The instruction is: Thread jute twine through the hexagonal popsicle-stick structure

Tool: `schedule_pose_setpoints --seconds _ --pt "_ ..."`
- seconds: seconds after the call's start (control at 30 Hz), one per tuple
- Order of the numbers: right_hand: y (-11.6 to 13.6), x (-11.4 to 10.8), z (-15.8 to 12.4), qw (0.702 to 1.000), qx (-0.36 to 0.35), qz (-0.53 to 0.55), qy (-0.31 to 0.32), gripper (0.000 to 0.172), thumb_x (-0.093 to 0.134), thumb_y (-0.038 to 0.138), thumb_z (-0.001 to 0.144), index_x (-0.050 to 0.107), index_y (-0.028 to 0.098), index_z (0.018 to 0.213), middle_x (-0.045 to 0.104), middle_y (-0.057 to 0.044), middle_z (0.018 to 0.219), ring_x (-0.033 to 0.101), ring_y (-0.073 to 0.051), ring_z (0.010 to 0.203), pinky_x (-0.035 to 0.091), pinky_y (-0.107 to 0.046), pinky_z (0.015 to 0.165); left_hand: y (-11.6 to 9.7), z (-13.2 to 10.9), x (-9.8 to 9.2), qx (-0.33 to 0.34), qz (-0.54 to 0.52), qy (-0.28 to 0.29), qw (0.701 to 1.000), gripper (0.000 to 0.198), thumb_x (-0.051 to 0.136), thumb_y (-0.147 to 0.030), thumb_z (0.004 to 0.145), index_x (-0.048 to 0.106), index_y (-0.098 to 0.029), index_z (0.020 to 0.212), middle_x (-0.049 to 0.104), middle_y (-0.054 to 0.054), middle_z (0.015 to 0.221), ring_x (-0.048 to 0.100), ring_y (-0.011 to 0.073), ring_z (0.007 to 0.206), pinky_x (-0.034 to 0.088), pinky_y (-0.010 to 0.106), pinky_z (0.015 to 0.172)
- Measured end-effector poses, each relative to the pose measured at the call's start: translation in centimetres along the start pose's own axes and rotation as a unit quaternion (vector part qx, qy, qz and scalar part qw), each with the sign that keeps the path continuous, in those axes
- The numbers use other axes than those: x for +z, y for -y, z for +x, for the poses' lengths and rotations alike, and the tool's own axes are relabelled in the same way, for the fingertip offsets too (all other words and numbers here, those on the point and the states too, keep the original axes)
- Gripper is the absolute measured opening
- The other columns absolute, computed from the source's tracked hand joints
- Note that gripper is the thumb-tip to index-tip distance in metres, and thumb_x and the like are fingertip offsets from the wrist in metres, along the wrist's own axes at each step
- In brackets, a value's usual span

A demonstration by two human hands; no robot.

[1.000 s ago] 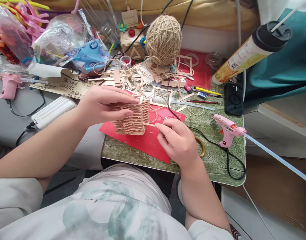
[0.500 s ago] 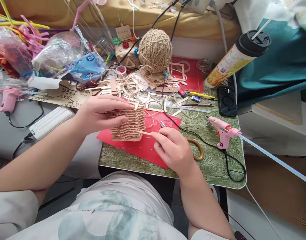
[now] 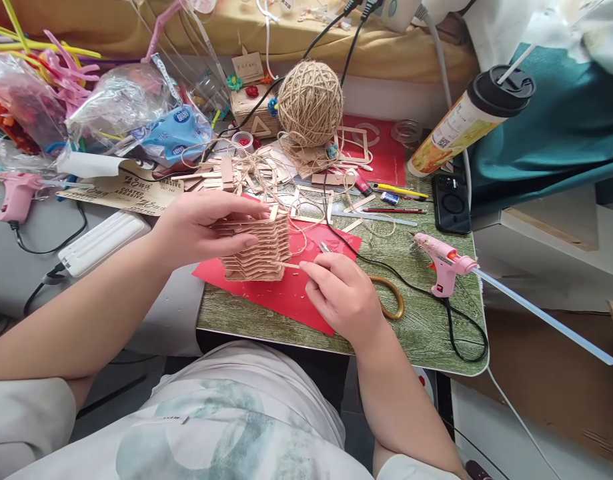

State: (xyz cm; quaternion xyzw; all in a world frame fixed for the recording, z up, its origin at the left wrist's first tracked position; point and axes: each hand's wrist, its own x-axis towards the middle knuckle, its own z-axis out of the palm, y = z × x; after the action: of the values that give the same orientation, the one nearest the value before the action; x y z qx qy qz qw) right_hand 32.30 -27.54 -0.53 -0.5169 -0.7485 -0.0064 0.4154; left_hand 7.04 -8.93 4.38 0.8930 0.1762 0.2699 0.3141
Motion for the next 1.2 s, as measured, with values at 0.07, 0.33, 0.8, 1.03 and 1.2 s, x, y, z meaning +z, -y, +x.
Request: schedule_pose_setpoints --seconds 0.07,0.33,0.8,1.03,1.2 --pt "-0.02 0.03 -0.08 1.000 0.002 0.002 -0.002 0.046 0.069 0.003 0.093 0.072 0.027 0.133 0.074 -0.009 0.108 0.075 -0.022 0.094 0.066 -0.038 0.083 -0.05 0.01 0.06 -0.005 -0.010 -0.001 1.000 0.049 0.079 -0.031 0.093 0.073 -0.033 0.141 0.085 0.004 0.115 0.080 0.0183 0.094 0.064 0.029 0.081" --pt "-0.29 0.14 -0.37 1.000 0.016 -0.008 -0.003 0.049 0.070 0.006 0.092 0.073 0.032 0.135 0.076 -0.008 0.108 0.076 -0.023 0.092 0.066 -0.039 0.083 0.24 0.46 -0.10 0.028 0.015 0.000 0.999 0.031 0.076 -0.036 0.094 0.080 -0.037 0.125 0.082 0.004 0.121 0.077 0.0238 0.108 0.063 0.039 0.097" --pt "-0.71 0.78 -0.63 1.000 0.017 -0.008 0.007 0.047 0.068 0.007 0.094 0.072 0.031 0.134 0.075 -0.009 0.111 0.076 -0.024 0.097 0.065 -0.041 0.085 -0.54 0.83 0.05 0.041 0.026 0.025 0.998 0.030 0.077 -0.035 0.096 0.080 -0.033 0.126 0.081 0.007 0.121 0.078 0.0241 0.107 0.064 0.040 0.099" --pt "-0.60 0.07 -0.81 1.000 0.006 -0.017 -0.010 0.048 0.070 0.006 0.093 0.072 0.032 0.133 0.074 -0.007 0.107 0.075 -0.023 0.093 0.064 -0.038 0.082 -0.17 0.42 0.16 0.038 0.019 0.010 0.999 0.034 0.077 -0.035 0.097 0.079 -0.034 0.131 0.082 0.007 0.123 0.078 0.0246 0.109 0.065 0.041 0.100" --pt "-0.55 -0.06 -0.92 1.000 -0.012 0.002 0.007 0.046 0.072 0.005 0.093 0.072 0.028 0.132 0.073 -0.007 0.104 0.073 -0.022 0.092 0.065 -0.037 0.082 -0.09 0.64 0.38 0.040 -0.004 0.003 0.999 0.029 0.079 -0.034 0.094 0.083 -0.032 0.122 0.082 0.008 0.120 0.079 0.0247 0.105 0.065 0.040 0.097"
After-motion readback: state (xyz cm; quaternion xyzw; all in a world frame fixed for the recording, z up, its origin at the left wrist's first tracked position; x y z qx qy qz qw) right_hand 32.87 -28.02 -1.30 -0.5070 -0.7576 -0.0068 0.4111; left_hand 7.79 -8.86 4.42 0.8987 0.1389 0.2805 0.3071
